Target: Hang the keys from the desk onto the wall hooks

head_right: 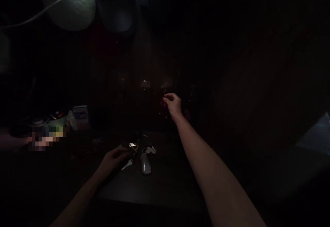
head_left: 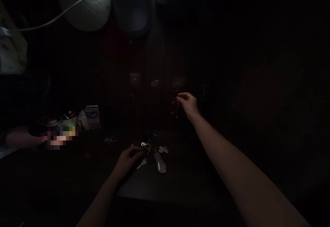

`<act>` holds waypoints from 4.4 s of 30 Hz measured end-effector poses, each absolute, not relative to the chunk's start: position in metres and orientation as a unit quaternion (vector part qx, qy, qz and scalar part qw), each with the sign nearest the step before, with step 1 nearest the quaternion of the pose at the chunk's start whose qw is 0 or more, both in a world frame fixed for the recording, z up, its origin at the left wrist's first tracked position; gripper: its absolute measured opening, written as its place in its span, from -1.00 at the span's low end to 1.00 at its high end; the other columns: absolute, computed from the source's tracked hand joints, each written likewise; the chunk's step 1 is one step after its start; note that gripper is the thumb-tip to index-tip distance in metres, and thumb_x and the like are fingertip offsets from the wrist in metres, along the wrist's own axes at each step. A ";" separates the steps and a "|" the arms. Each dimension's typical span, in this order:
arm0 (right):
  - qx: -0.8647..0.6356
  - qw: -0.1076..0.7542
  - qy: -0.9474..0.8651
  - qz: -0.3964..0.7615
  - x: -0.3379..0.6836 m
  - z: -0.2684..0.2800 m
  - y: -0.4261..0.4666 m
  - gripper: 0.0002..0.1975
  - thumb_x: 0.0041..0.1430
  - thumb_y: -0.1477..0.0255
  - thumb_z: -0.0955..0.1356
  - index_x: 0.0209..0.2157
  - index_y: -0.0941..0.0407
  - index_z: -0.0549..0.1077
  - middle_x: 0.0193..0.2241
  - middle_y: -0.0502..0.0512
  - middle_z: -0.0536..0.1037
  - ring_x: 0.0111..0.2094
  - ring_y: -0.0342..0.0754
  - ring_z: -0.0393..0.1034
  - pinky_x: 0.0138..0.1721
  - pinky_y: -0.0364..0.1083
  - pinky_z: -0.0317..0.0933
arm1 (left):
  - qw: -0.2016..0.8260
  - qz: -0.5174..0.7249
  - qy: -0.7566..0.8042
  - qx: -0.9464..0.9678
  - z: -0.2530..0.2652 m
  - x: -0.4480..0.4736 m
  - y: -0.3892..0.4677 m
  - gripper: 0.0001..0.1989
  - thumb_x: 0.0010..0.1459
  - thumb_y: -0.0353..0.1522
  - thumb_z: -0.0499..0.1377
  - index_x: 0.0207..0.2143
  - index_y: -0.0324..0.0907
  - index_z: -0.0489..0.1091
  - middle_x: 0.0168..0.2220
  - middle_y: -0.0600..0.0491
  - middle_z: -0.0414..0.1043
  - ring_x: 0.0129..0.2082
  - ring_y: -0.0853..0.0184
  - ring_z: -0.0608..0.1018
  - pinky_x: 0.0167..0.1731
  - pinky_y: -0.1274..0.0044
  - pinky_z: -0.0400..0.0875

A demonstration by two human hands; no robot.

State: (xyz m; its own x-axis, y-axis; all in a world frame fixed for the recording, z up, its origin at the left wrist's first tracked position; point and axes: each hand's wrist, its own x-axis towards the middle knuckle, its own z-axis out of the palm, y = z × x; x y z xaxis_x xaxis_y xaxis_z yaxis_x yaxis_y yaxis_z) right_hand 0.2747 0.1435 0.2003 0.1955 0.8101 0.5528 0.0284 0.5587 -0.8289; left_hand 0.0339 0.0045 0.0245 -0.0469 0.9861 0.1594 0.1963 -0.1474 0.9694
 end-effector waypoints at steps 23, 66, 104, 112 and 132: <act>-0.422 0.678 -0.539 0.266 0.283 0.238 0.197 -0.89 -0.18 0.59 0.36 -0.51 0.16 0.39 -0.61 -0.08 0.42 -0.55 -0.18 0.32 -0.54 -0.18 0.18 | 0.406 0.500 0.537 0.545 0.023 0.035 0.008 -0.71 -0.10 -0.18 0.21 -0.36 -0.18 0.46 -0.40 0.04 0.50 -0.36 0.31 0.50 -0.35 0.53 0.35; -0.443 0.673 -0.591 -0.017 0.254 0.156 0.181 -0.53 -0.07 0.54 0.26 -0.03 0.11 0.31 -0.06 0.18 0.32 -0.01 0.01 0.20 0.03 0.04 0.11 | 0.348 0.493 0.549 0.578 0.017 0.033 0.012 -0.79 -0.05 -0.26 0.16 -0.37 -0.17 0.46 -0.41 0.08 0.49 -0.39 0.36 0.49 -0.36 0.56 0.33; -0.550 0.326 -0.764 0.089 0.297 -0.004 0.066 -0.74 0.05 0.52 0.21 -0.29 0.08 0.48 -0.18 0.11 0.47 -0.10 0.00 0.30 -0.06 0.01 0.14 | 0.308 0.467 0.547 0.623 0.018 0.035 0.003 -0.80 -0.02 -0.24 0.13 -0.36 -0.13 0.44 -0.37 0.10 0.52 -0.34 0.36 0.51 -0.30 0.55 0.35; -0.552 0.340 -0.754 0.102 0.296 -0.003 0.068 -0.76 0.03 0.52 0.22 -0.34 0.06 0.49 -0.21 0.09 0.47 -0.12 -0.01 0.30 -0.09 0.01 0.14 | 0.275 0.465 0.538 0.647 0.018 0.036 -0.001 -0.83 0.04 -0.32 0.08 -0.34 -0.11 0.43 -0.32 0.12 0.52 -0.28 0.36 0.52 -0.20 0.54 0.35; -0.552 0.336 -0.757 0.100 0.296 -0.002 0.067 -0.77 0.03 0.51 0.22 -0.33 0.06 0.48 -0.22 0.09 0.48 -0.13 0.00 0.31 -0.10 0.01 0.15 | 0.243 0.402 0.576 0.670 0.033 0.020 0.015 -0.78 -0.01 -0.38 0.05 -0.33 -0.10 0.46 -0.26 0.10 0.53 -0.23 0.33 0.52 -0.15 0.53 0.33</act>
